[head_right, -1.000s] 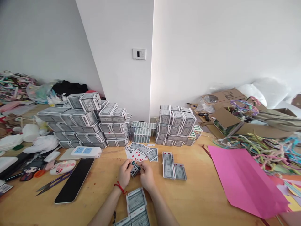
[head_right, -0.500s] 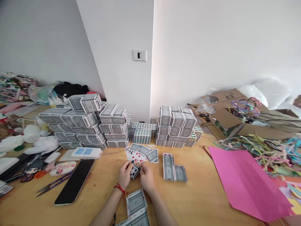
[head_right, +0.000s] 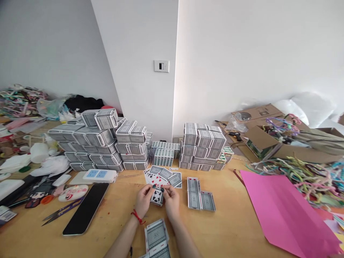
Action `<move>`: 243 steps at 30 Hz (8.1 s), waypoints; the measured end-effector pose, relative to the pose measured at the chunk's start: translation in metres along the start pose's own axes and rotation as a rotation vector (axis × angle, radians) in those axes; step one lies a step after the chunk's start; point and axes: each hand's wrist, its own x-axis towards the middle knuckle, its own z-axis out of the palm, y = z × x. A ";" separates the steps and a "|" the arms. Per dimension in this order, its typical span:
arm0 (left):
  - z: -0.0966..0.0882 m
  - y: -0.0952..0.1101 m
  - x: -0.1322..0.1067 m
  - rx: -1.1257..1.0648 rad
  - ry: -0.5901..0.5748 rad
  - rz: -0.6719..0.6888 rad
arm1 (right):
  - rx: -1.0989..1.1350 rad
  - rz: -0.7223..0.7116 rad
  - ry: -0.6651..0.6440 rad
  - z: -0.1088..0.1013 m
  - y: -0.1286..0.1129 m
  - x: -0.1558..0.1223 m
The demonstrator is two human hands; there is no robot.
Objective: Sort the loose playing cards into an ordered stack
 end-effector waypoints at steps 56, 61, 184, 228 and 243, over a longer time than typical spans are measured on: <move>0.005 -0.004 -0.001 0.247 -0.132 0.277 | 0.607 0.482 -0.312 -0.005 -0.019 -0.002; 0.006 -0.005 -0.001 0.356 -0.072 0.250 | 0.591 0.574 -0.371 -0.006 -0.020 0.000; 0.005 -0.010 -0.005 0.257 -0.212 0.163 | -0.239 -0.036 -0.113 -0.011 -0.012 0.010; 0.002 0.015 -0.014 0.220 -0.330 0.297 | -0.058 0.084 -0.143 -0.008 -0.028 0.003; 0.003 0.010 -0.011 0.279 -0.236 0.351 | -0.054 0.112 -0.185 -0.010 -0.033 0.005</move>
